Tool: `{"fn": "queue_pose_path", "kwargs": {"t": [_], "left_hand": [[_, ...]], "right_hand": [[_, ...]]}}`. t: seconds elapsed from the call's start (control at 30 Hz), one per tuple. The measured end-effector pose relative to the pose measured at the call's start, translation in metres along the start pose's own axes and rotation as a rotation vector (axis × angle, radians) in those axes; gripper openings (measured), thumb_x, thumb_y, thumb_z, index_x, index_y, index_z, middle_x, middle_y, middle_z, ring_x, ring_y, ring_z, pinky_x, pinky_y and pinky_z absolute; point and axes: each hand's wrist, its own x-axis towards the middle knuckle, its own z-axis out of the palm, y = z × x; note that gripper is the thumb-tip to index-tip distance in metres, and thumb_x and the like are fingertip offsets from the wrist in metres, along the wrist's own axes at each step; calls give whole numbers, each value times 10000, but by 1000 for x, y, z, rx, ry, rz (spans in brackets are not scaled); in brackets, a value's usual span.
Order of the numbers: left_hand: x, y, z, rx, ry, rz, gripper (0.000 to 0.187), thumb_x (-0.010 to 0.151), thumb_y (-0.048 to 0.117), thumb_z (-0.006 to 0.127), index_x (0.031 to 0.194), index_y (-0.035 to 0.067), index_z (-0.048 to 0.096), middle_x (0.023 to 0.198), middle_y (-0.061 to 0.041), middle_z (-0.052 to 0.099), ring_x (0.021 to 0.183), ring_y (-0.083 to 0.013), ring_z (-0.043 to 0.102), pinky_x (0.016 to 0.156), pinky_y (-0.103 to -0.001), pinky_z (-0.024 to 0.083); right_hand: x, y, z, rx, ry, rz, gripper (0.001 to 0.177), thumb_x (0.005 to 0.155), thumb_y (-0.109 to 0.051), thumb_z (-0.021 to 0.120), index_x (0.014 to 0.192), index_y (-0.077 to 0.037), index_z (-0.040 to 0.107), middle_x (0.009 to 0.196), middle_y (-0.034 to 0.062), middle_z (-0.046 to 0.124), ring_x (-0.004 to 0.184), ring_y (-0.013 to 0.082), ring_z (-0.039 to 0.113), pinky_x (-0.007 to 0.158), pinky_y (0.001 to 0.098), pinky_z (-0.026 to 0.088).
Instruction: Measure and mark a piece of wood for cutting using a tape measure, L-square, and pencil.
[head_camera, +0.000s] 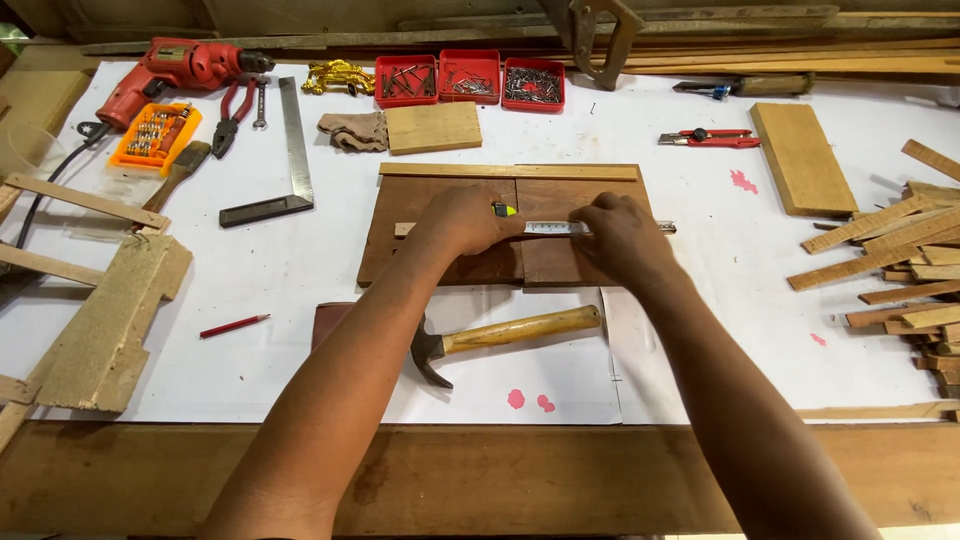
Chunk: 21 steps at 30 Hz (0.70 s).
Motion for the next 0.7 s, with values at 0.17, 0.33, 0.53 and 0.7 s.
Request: {"fn": "queue_pose_path", "kwargs": {"t": [0.17, 0.33, 0.53, 0.7], "left_hand": [[2, -3, 3, -11, 23, 23, 559, 791, 608, 728, 1155, 185, 764, 1115, -137, 753, 1039, -329, 715, 914, -453, 572], [-5, 0, -9, -38, 6, 21, 498, 795, 569, 687, 1127, 210, 783, 1106, -117, 767, 1036, -325, 721, 915, -457, 573], [6, -33, -6, -22, -24, 45, 515, 774, 583, 692, 1159, 249, 764, 1113, -105, 761, 1028, -324, 714, 899, -455, 571], [-7, -90, -24, 21, -1, -2, 532, 823, 595, 720, 1237, 261, 743, 1163, -108, 756, 1054, -310, 715, 926, -422, 572]], "right_hand": [[20, -37, 31, 150, 141, -176, 268, 863, -181, 747, 1116, -95, 733, 1071, 134, 691, 1036, 359, 656, 907, 467, 548], [24, -60, 27, 197, 158, -133, 197, 809, -182, 779, 941, -61, 698, 961, 141, 669, 976, 377, 653, 845, 486, 541], [27, -57, 33, 214, 185, -84, 66, 889, -156, 716, 923, -101, 730, 956, 110, 694, 948, 355, 672, 819, 483, 550], [22, -65, 32, 196, 155, 3, 85, 930, -186, 699, 938, -107, 731, 990, 101, 699, 968, 327, 679, 847, 460, 557]]}}
